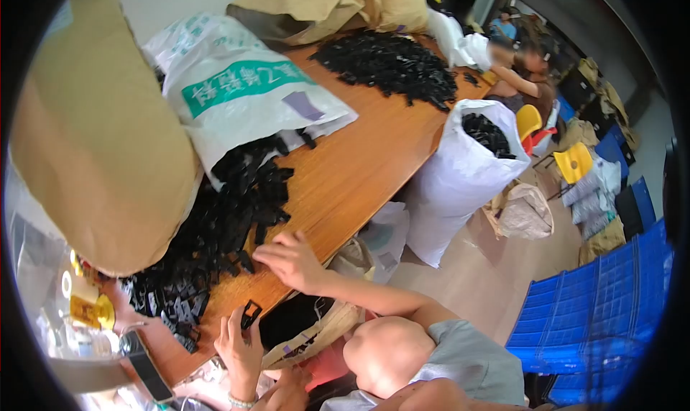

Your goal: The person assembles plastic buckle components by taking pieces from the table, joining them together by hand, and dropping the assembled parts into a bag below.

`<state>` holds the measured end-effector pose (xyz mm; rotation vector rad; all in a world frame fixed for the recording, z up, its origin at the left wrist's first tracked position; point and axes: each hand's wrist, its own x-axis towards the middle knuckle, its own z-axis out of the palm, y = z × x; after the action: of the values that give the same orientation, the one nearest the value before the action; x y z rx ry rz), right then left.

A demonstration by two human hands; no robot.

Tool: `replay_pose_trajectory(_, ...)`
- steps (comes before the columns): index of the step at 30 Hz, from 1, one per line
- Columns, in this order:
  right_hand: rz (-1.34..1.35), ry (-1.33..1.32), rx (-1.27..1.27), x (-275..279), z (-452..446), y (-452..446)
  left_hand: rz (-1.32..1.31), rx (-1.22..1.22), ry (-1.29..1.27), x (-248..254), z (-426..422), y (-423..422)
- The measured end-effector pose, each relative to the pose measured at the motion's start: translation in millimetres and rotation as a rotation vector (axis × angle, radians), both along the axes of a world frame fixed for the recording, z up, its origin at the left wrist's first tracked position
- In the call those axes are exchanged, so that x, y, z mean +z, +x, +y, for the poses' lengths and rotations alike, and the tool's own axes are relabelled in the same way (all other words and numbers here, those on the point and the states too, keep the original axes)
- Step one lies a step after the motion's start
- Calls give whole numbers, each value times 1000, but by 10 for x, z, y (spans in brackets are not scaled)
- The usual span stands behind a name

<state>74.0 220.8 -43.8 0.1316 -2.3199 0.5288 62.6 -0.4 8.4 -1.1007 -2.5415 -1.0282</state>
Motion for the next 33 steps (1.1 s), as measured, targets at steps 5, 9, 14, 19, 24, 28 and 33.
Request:
replay_pose_trajectory(5,31,-370,-15,227,3,27,-89,99,162,-47,2,2)
replay_pose_trajectory(9,-230,-1003,185,315,-3,127,-333,102,307,-112,-25,-60)
replay_pose_trajectory(14,-470,-1278,507,497,-275,309,-858,-48,434,-79,40,-32)
replay_pose_trajectory(19,-476,-977,380,383,-344,333,-1054,-123,464,62,70,-26)
replay_pose_trajectory(24,-419,-693,435,528,-375,338,-1093,-109,513,29,55,-24)
replay_pose_trajectory(28,-416,-578,451,494,-375,325,-1029,-98,469,-6,21,-25)
replay_pose_trajectory(33,-372,-457,479,442,-314,298,-989,-94,445,-25,-14,-20)
